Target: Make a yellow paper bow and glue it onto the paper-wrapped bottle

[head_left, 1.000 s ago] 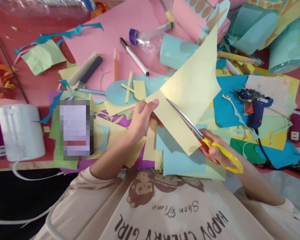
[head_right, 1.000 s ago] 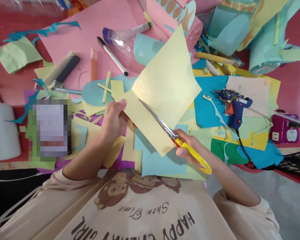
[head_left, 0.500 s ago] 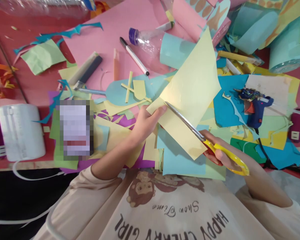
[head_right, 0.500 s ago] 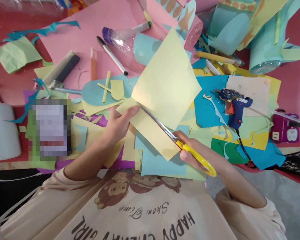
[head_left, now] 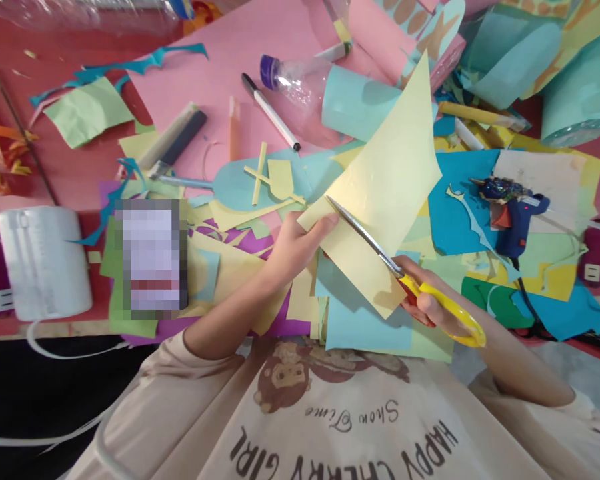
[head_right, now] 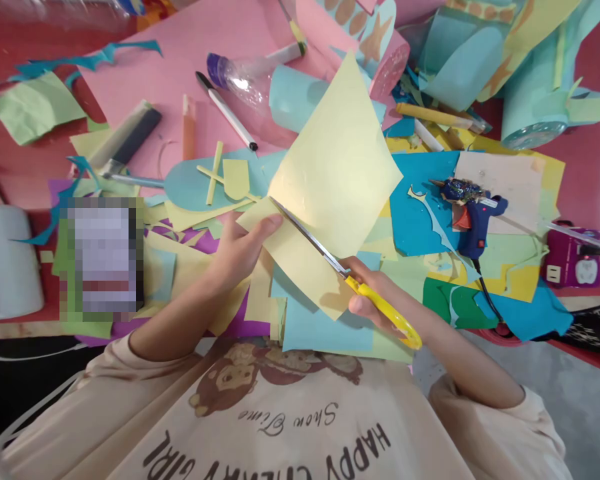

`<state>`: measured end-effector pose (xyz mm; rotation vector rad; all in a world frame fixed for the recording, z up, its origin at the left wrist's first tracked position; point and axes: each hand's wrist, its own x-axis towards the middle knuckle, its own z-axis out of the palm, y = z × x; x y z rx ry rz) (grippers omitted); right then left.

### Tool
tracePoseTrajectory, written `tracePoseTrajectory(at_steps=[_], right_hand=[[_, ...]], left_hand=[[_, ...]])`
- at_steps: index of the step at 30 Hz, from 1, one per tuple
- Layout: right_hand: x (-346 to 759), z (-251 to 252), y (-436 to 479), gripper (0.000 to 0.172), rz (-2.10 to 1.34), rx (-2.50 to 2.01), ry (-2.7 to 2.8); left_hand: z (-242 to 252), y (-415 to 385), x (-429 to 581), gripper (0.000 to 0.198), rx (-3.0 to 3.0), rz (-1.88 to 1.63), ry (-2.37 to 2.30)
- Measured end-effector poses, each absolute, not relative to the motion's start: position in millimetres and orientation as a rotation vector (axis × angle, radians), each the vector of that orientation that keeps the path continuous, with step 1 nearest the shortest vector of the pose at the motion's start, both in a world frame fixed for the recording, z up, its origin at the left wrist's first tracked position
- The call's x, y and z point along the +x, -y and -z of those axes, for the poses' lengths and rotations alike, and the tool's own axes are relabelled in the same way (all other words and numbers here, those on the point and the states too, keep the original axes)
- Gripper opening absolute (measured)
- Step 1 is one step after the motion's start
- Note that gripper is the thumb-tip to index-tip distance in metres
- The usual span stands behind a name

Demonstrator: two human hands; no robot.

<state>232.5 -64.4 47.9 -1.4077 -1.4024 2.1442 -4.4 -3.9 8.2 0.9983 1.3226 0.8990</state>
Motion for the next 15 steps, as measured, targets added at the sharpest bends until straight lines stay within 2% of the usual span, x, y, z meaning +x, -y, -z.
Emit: tracePoseTrajectory(at_steps=[7, 12, 15], right_hand=[[231.5, -48.5, 65.6, 0.081, -2.143, -1.427, 1.307], [230.4, -48.1, 64.5, 0.082, -2.131, -1.443, 1.308], [232.0, -49.4, 63.9, 0.085, -2.135, -1.431, 1.349]], left_hand=[[-7.4, 3.8, -4.9, 0.030, 0.969, -0.880, -1.378], [-5.8, 3.6, -5.8, 0.021, 0.946, -0.901, -1.306], [-7.1, 2.8, -5.5, 0.022, 0.935, -0.922, -1.302]])
